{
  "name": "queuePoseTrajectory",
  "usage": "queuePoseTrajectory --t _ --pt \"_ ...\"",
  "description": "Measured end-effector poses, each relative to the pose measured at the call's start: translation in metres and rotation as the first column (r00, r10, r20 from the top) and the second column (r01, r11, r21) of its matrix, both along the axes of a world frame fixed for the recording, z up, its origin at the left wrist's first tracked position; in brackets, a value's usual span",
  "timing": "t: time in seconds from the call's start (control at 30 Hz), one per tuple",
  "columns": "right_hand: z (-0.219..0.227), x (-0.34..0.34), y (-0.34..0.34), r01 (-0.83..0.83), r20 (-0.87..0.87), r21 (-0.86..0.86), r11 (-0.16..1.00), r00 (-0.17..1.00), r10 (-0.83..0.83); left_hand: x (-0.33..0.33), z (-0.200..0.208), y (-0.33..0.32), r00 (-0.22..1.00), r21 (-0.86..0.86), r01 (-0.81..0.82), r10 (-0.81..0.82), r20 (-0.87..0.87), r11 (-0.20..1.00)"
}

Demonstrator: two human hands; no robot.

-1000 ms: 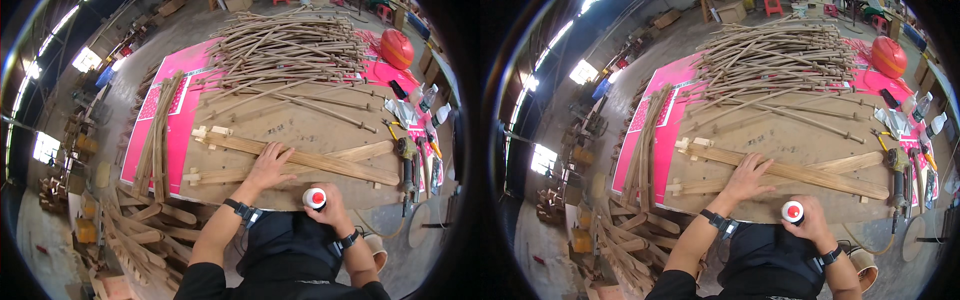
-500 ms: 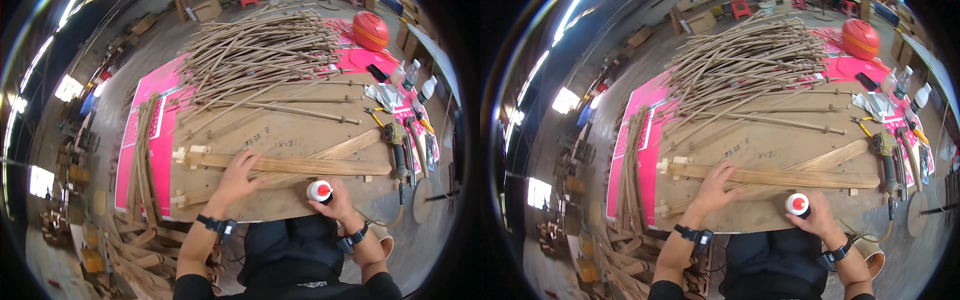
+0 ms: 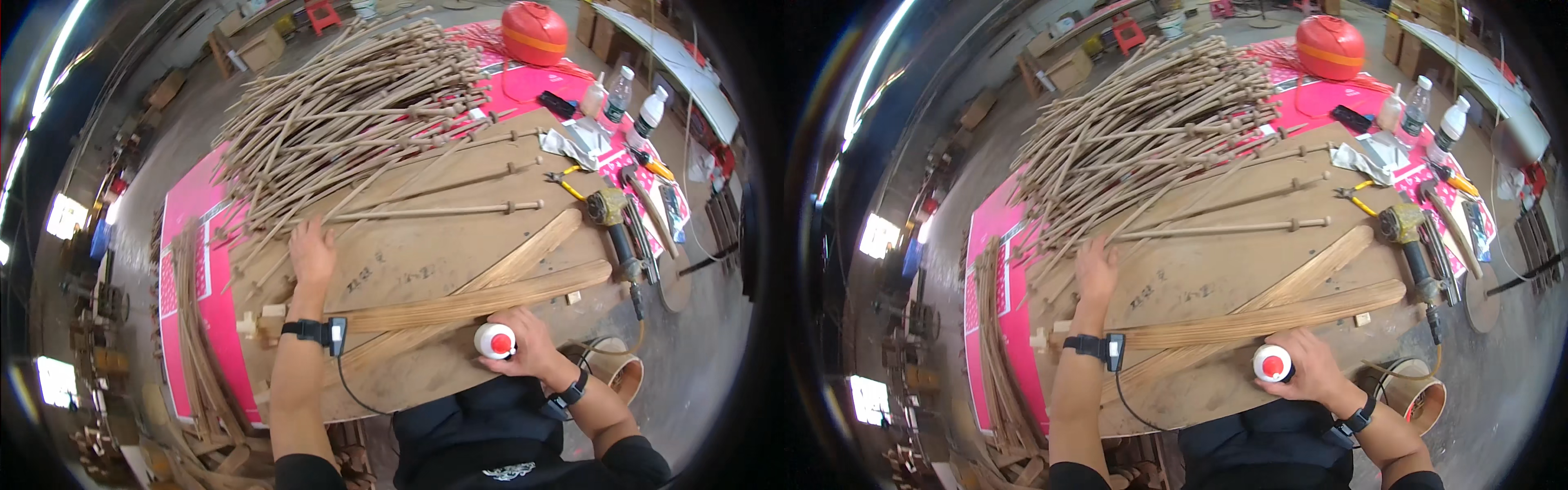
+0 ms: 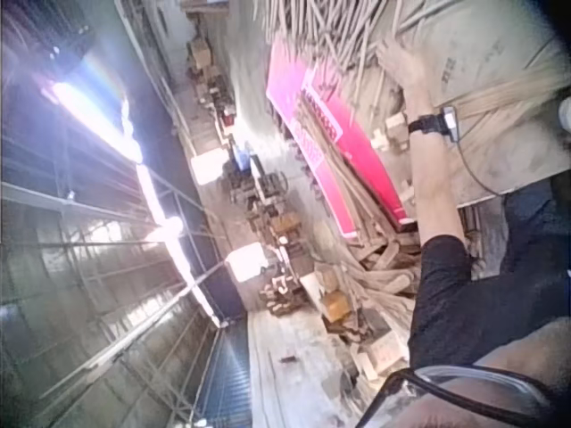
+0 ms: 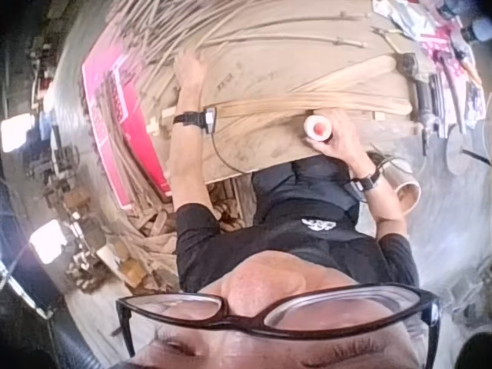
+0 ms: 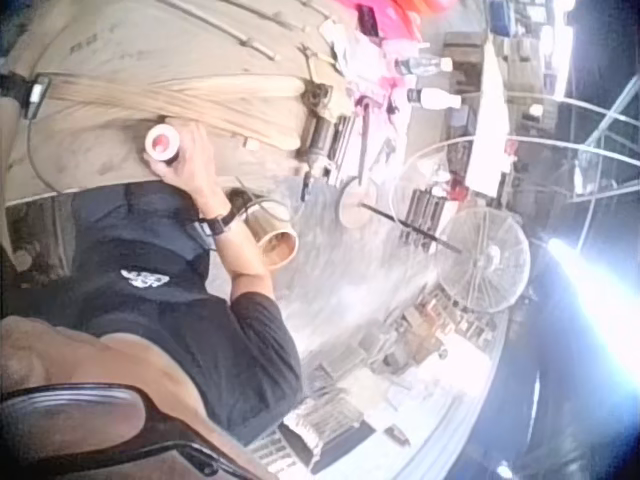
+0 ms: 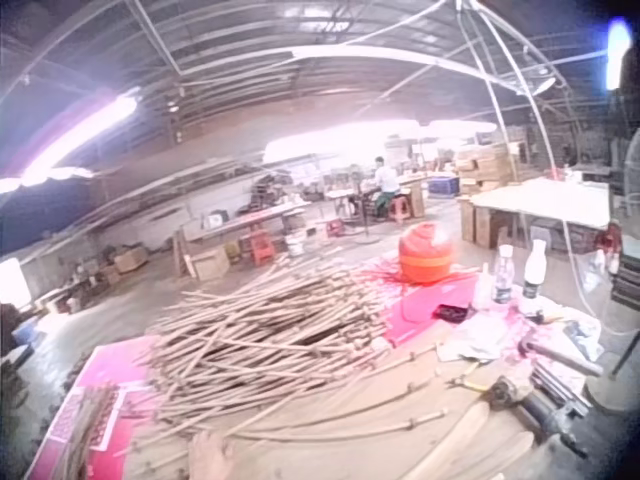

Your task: Assembling wooden components using glue and a pneumatic nail gun.

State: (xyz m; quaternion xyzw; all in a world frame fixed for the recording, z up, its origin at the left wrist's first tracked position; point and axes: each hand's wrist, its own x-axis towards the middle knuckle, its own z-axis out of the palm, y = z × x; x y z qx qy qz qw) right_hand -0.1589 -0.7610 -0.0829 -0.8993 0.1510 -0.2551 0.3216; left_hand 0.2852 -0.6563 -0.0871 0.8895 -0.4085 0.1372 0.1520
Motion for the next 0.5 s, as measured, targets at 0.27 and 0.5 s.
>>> queuePoseTrajectory --t 0.27,0.5 --pt "-0.001 -0.002 -0.004 -0.012 0.016 0.025 1.000 1.000 0.012 -0.037 -0.006 -0.010 0.979 0.056 0.204 -0.202 -0.034 0.977" --pt "-0.003 0.000 -0.001 0.006 -0.010 0.046 0.999 1.000 -0.006 -0.028 -0.026 -0.023 0.987 -0.138 0.158 -0.161 -0.010 0.978"
